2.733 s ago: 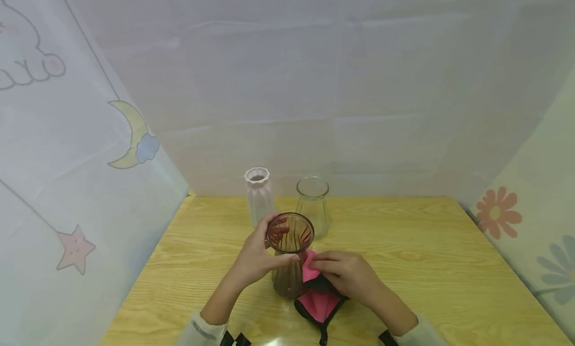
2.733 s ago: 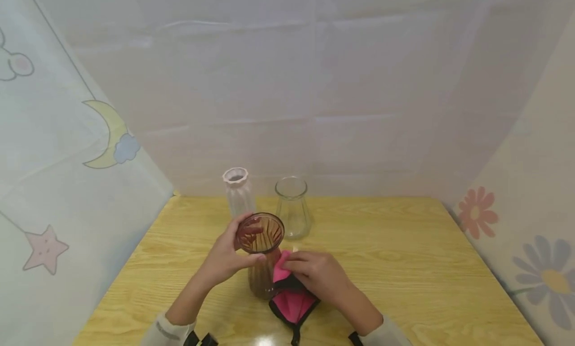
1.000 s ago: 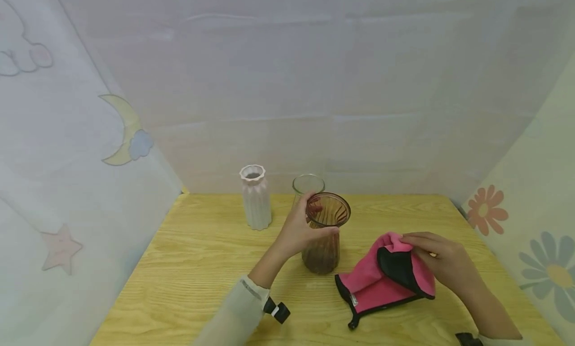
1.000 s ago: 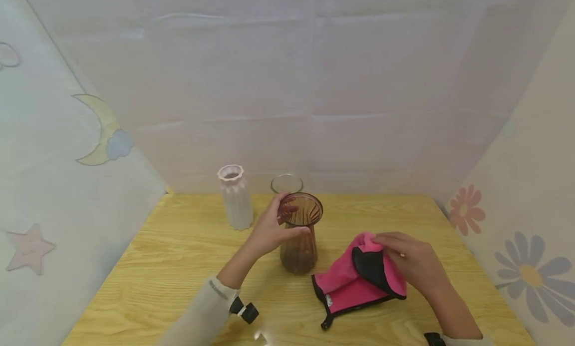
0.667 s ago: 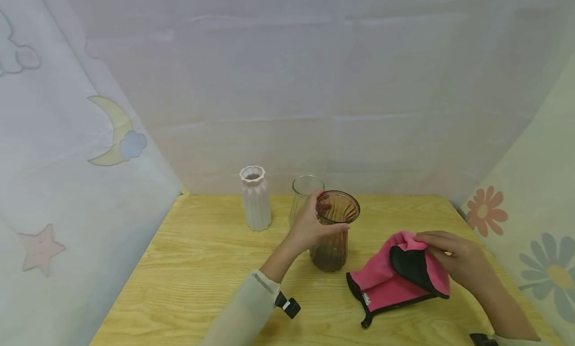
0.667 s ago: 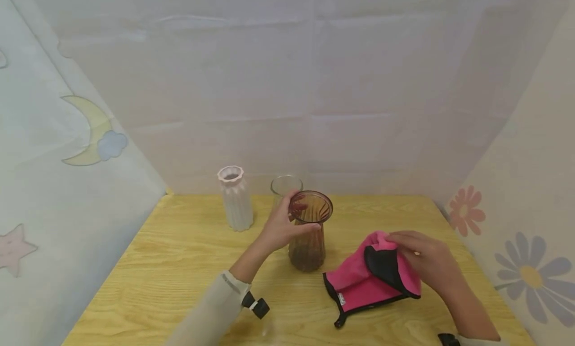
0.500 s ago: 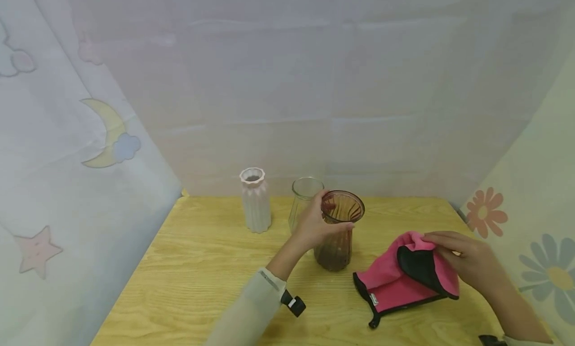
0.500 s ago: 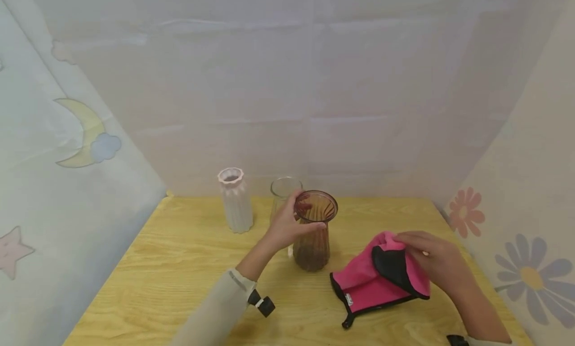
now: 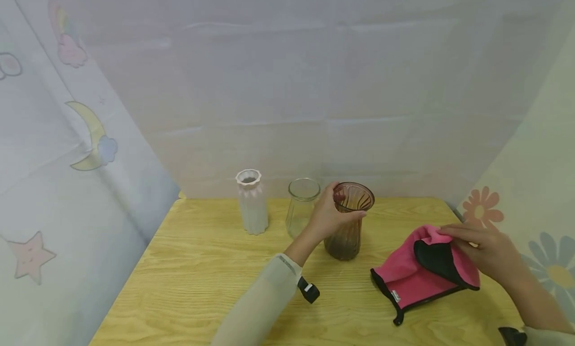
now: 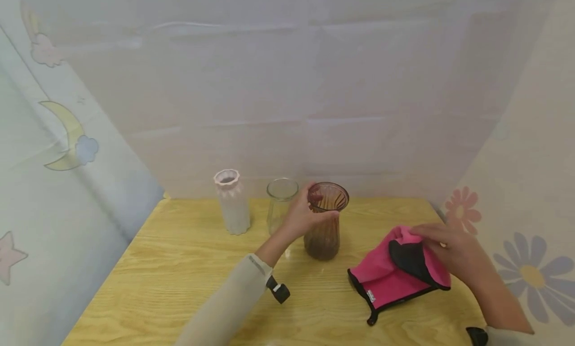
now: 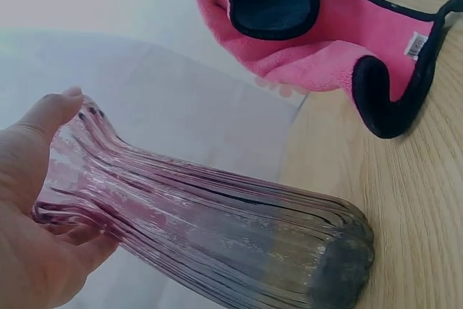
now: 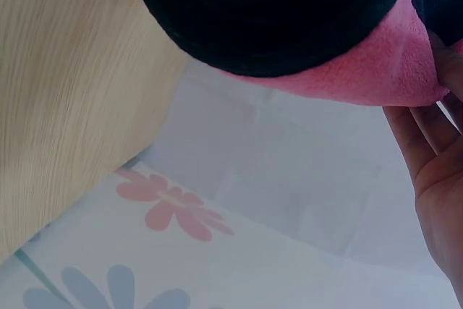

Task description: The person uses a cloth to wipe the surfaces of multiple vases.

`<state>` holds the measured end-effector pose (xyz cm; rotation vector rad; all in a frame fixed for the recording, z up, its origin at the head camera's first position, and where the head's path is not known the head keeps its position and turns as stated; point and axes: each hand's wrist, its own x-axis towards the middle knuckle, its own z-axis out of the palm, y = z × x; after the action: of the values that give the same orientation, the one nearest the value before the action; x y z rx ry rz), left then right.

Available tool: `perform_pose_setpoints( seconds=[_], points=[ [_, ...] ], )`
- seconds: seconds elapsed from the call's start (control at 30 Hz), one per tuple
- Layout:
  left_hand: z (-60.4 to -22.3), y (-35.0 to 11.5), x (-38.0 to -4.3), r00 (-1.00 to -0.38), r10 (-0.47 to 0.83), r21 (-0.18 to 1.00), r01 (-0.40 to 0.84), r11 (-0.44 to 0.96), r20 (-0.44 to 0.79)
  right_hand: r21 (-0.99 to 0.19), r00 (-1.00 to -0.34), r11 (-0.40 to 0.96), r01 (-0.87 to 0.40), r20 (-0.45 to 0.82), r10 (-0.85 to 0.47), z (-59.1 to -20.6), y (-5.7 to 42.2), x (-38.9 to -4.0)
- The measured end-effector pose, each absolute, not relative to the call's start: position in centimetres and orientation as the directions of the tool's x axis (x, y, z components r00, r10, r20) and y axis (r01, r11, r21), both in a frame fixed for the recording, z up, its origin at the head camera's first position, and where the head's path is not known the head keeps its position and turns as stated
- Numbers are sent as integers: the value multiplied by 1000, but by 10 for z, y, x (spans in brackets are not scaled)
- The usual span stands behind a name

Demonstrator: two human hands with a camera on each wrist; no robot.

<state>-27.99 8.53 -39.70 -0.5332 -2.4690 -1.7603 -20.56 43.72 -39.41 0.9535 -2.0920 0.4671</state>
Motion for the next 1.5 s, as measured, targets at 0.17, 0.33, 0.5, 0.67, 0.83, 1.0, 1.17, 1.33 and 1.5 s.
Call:
perform_pose_setpoints(
  seconds=[0.17, 0.33, 0.5, 0.67, 0.83, 1.0, 1.17, 1.33, 1.5],
  points=[
    [-397, 94, -289, -930, 237, 902, 339, 266, 280, 29, -430, 689, -724, 762, -484, -390, 447, -206],
    [-398, 101, -298, -930, 226, 902, 346, 260, 291, 35, -436, 697, -716, 758, -486, -385, 455, -208],
    [-398, 106, -306, -929, 211, 891, 356, 280, 305, -20, -504, 727, -686, 735, -454, -390, 455, -209],
    [-399, 108, -310, -931, 202, 891, 352, 286, 303, 57, -484, 729, -682, 713, -508, -401, 442, -213],
    [-399, 110, -312, -932, 204, 892, 349, 289, 298, 195, -409, 725, -661, 717, -565, -416, 422, -211],
    [-399, 112, -314, -939, 194, 894, 333, 300, 284, 187, -419, 740, -646, 723, -549, -430, 401, -207],
    [-396, 114, -315, -943, 190, 898, 321, 302, 273, 91, -543, 770, -631, 657, -523, -444, 388, -200],
    [-394, 118, -318, -944, 181, 901, 318, 294, 274, -82, -760, 838, -540, 475, -443, -452, 380, -195],
    [-394, 124, -321, -948, 158, 898, 314, 309, 277, -187, -875, 872, -452, 286, -391, -461, 375, -196]
  ],
)
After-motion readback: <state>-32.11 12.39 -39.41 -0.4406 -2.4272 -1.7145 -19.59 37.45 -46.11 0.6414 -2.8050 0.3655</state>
